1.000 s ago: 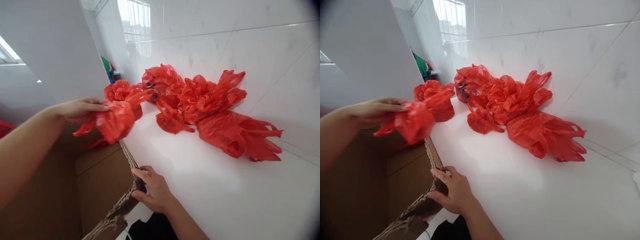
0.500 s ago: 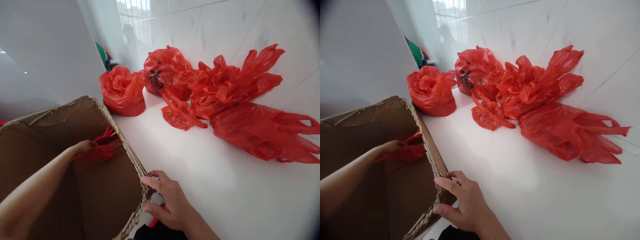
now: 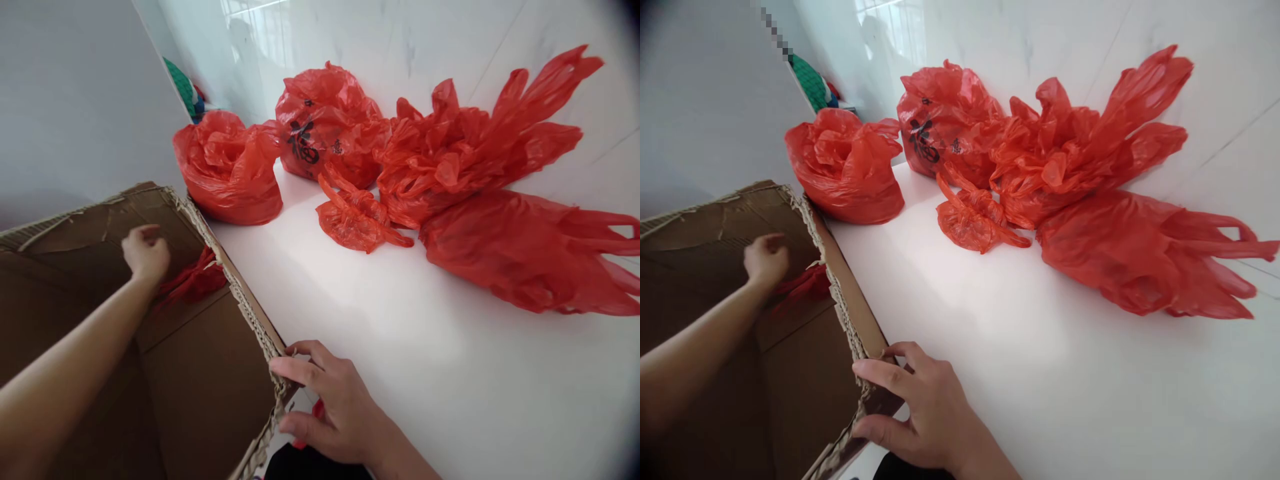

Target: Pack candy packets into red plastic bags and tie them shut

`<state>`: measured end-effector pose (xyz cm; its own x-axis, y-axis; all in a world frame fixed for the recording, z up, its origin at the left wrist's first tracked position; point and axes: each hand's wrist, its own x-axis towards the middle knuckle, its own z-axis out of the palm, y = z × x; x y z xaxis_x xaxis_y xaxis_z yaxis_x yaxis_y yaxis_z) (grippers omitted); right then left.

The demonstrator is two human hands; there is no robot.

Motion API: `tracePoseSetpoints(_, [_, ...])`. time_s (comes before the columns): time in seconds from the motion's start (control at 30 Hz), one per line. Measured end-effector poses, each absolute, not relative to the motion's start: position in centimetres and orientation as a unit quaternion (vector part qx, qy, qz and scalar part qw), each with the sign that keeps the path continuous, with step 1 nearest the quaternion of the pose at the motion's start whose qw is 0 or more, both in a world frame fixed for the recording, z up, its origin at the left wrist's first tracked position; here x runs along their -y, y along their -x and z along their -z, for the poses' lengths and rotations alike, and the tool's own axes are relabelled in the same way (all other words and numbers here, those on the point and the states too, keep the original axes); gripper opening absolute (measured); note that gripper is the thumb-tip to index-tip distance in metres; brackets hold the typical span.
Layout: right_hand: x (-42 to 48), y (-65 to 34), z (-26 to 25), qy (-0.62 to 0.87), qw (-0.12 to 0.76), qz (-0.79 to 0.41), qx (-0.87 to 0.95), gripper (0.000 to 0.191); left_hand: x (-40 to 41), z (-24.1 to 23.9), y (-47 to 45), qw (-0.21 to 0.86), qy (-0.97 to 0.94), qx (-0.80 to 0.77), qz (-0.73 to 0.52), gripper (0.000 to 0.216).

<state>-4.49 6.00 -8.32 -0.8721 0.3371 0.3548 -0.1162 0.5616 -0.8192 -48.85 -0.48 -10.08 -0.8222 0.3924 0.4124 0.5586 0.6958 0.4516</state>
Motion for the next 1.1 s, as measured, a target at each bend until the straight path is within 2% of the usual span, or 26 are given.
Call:
tracePoseSetpoints(0.1, [-5.9,4.5,8.1,0.065,0.245,-0.467,0.847,0.053,-2.0,4.1,46.7,0.226,0.254,0.868,0.363,0.040])
tracePoseSetpoints(0.17, [-5.9,4.5,8.0,0.068,0.242,-0.463,0.850,0.052,-4.2,0.2,43.2,0.249,0.315,0.826,0.395,0.036])
tracePoseSetpoints(0.23, [-5.8,4.4,7.8,0.072,0.236,-0.453,0.857,0.052,-6.7,-2.9,38.4,0.283,0.469,0.729,0.410,0.023])
tracePoseSetpoints(0.3, [-5.8,4.4,7.7,0.074,0.227,-0.440,0.866,0.054,-9.8,-4.6,33.4,0.304,0.637,0.619,0.344,0.017])
tracePoseSetpoints(0.37, [-5.8,4.3,7.7,0.073,0.225,-0.427,0.873,0.054,-13.3,-4.7,29.3,0.287,0.752,0.549,0.224,0.021])
tracePoseSetpoints(0.5, [-5.8,4.3,8.0,0.070,0.233,-0.401,0.883,0.056,-20.6,-2.2,25.7,0.186,0.771,0.604,0.077,0.034])
tracePoseSetpoints(0.63, [-5.8,4.3,8.2,0.076,0.223,-0.392,0.889,0.058,-24.9,0.3,25.7,0.134,0.756,0.640,0.043,0.038])
tracePoseSetpoints(0.73, [-5.8,4.4,8.2,0.083,0.221,-0.391,0.890,0.059,-25.0,0.1,26.2,0.103,0.741,0.662,0.042,0.032])
tracePoseSetpoints(0.87, [-5.9,4.3,8.0,0.079,0.227,-0.395,0.887,0.057,-21.1,-3.3,27.4,0.054,0.703,0.706,0.070,0.023])
tracePoseSetpoints(0.93, [-6.0,4.2,7.8,0.077,0.222,-0.399,0.886,0.057,-17.8,-5.6,28.3,0.021,0.679,0.725,0.112,0.027])
tracePoseSetpoints(0.97, [-6.0,4.2,7.7,0.076,0.218,-0.402,0.886,0.057,-15.8,-6.7,28.9,-0.006,0.665,0.731,0.151,0.031])
tracePoseSetpoints(1.03, [-6.0,4.1,7.6,0.075,0.214,-0.412,0.883,0.056,-11.7,-8.5,30.6,-0.138,0.594,0.728,0.313,0.043])
tracePoseSetpoints(1.1, [-6.0,4.0,7.6,0.074,0.221,-0.422,0.876,0.054,-7.5,-9.8,32.8,-0.233,0.500,0.720,0.421,0.060])
